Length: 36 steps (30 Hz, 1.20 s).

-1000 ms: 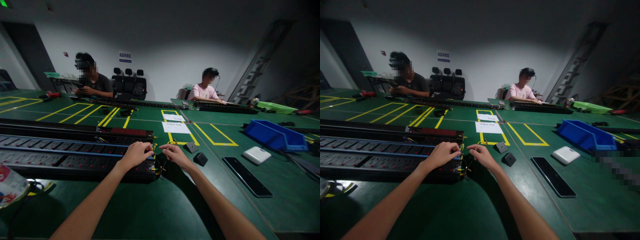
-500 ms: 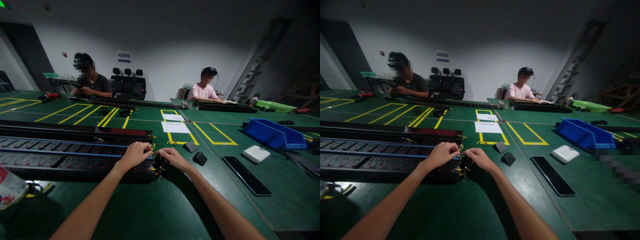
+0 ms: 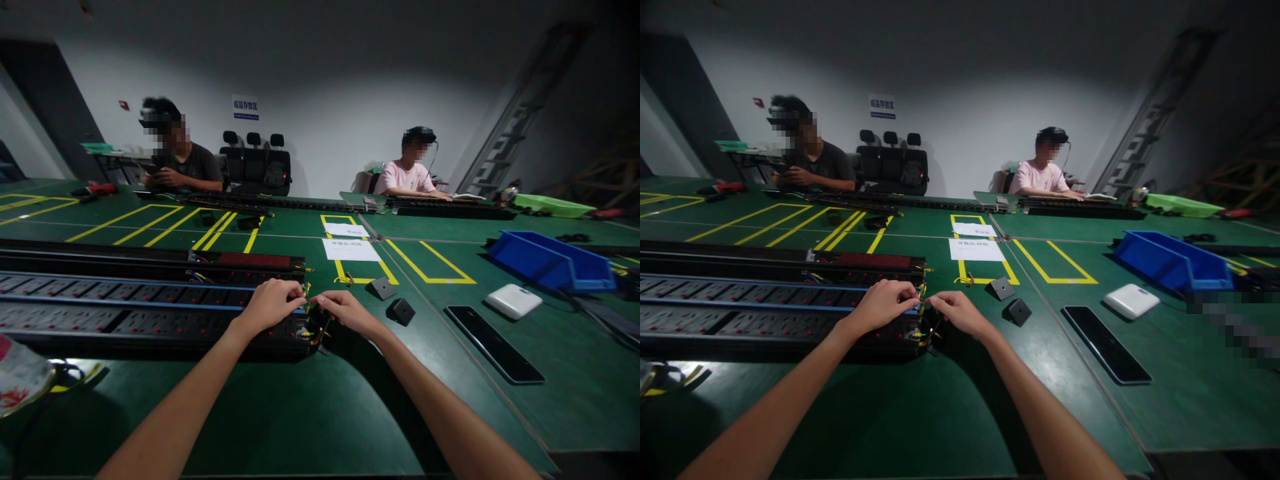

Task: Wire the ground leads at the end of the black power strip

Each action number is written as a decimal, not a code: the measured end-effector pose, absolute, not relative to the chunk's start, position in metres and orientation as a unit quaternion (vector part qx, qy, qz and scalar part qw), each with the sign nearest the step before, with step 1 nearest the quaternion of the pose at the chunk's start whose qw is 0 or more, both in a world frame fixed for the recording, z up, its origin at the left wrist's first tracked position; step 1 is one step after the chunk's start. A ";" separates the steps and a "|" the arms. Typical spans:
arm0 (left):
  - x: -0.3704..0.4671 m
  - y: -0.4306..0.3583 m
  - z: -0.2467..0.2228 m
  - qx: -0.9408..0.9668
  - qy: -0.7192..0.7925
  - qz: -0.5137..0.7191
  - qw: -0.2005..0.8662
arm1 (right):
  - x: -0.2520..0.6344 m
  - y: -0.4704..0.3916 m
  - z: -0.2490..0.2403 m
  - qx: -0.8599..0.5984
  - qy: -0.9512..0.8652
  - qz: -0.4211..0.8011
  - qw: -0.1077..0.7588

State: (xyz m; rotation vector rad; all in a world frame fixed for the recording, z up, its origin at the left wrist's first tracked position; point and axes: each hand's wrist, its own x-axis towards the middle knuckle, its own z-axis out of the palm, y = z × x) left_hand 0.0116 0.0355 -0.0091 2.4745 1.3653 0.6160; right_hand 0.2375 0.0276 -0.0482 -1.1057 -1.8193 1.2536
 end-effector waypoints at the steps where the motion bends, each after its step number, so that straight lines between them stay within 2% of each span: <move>1: 0.012 0.036 -0.009 0.849 0.469 0.211 0.123 | 0.237 0.028 -0.049 -0.423 -0.694 0.479 0.331; 36: 0.012 0.037 -0.007 0.848 0.463 0.208 0.152 | 0.230 0.038 -0.059 -0.435 -0.698 0.432 0.371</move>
